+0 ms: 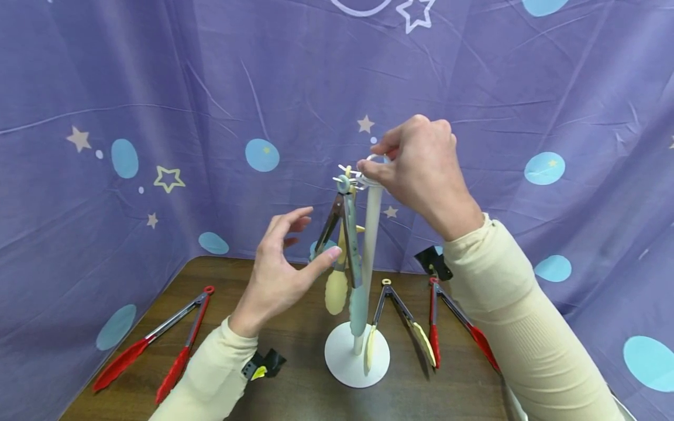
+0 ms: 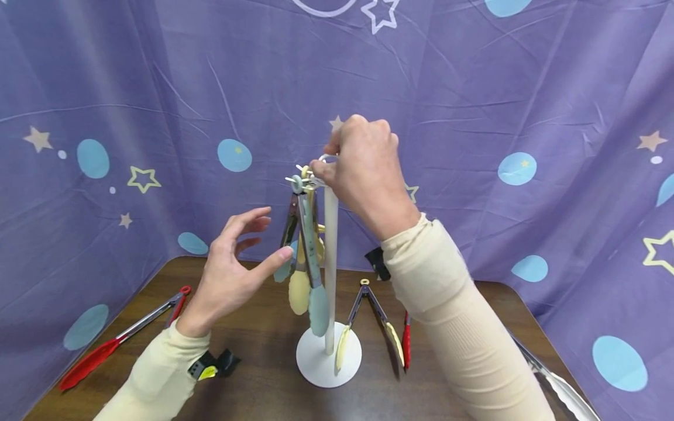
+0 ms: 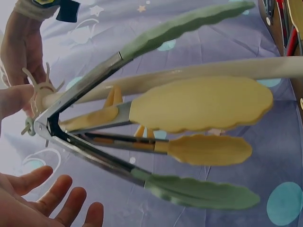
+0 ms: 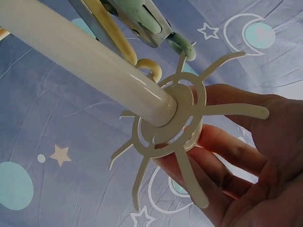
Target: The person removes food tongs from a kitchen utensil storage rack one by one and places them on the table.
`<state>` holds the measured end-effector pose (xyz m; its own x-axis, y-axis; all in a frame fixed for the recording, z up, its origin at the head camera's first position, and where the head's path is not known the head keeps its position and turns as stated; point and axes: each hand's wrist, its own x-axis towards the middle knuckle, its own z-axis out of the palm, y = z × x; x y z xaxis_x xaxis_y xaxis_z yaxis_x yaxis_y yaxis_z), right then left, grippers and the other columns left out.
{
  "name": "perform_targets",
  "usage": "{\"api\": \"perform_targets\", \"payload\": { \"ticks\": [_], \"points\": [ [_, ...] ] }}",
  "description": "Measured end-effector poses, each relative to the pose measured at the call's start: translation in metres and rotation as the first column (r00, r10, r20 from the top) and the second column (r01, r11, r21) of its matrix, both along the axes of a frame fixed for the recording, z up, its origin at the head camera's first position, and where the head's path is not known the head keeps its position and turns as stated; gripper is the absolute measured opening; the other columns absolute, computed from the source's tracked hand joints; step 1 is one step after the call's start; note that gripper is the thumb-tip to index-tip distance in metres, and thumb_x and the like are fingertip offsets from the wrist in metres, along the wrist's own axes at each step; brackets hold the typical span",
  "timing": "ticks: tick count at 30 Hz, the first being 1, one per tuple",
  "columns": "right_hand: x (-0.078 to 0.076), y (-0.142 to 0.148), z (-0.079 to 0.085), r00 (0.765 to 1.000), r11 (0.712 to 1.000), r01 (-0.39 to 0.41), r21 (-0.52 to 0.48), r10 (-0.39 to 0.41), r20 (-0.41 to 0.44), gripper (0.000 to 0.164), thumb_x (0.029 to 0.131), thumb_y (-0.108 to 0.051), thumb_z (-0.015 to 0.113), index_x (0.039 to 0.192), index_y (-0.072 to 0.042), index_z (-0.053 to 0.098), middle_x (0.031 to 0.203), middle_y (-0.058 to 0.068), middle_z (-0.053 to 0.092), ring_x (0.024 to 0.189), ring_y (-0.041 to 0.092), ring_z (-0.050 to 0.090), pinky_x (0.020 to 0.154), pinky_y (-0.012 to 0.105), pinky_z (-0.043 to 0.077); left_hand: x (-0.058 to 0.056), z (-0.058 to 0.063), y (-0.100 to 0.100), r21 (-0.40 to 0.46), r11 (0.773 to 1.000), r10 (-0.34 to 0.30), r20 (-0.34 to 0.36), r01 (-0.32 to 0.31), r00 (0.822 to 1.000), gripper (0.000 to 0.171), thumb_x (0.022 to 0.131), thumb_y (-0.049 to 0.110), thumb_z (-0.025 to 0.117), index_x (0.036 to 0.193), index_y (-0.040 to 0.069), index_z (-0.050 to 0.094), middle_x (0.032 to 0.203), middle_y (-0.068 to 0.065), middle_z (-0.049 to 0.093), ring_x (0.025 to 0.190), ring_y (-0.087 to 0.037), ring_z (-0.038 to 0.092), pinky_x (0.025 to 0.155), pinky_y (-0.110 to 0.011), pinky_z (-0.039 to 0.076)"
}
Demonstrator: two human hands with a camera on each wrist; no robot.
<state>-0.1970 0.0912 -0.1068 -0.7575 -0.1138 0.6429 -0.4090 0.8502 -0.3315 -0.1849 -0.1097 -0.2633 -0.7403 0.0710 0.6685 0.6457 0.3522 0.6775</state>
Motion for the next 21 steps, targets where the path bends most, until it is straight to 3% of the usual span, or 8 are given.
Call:
{"api": "perform_targets", "payload": {
  "ticks": [13, 21],
  "points": [
    [-0.003, 0.005, -0.001, 0.997, 0.998, -0.069, -0.002, 0.069, -0.026, 0.025, 0.080, -0.026, 0.087, 0.095, -0.007, 0.082, 0.084, 0.011, 0.076, 0.071, 0.023, 0.071, 0.069, 0.039, 0.057, 0.000, -0.002, 0.021, 0.005, 1.000, 0.027, -0.058, -0.027, 0.998, 0.079, 0.079, 0.035, 0.086, 0.146, 0.013, 0.050, 0.132, -0.007, 0.050, 0.121, -0.020, 0.048, 0.099, -0.044, 0.041],
    [-0.005, 0.008, -0.003, 0.994, 0.995, -0.103, -0.002, 0.103, -0.046, 0.024, 0.079, -0.026, 0.087, 0.093, -0.007, 0.082, 0.082, 0.010, 0.077, 0.065, 0.021, 0.071, 0.064, 0.038, 0.058, 0.000, -0.006, 0.034, 0.015, 0.996, 0.089, -0.117, -0.087, 0.989, 0.088, 0.073, 0.038, 0.090, 0.146, 0.010, 0.049, 0.133, -0.010, 0.049, 0.120, -0.026, 0.047, 0.101, -0.047, 0.040]
  ]
}}
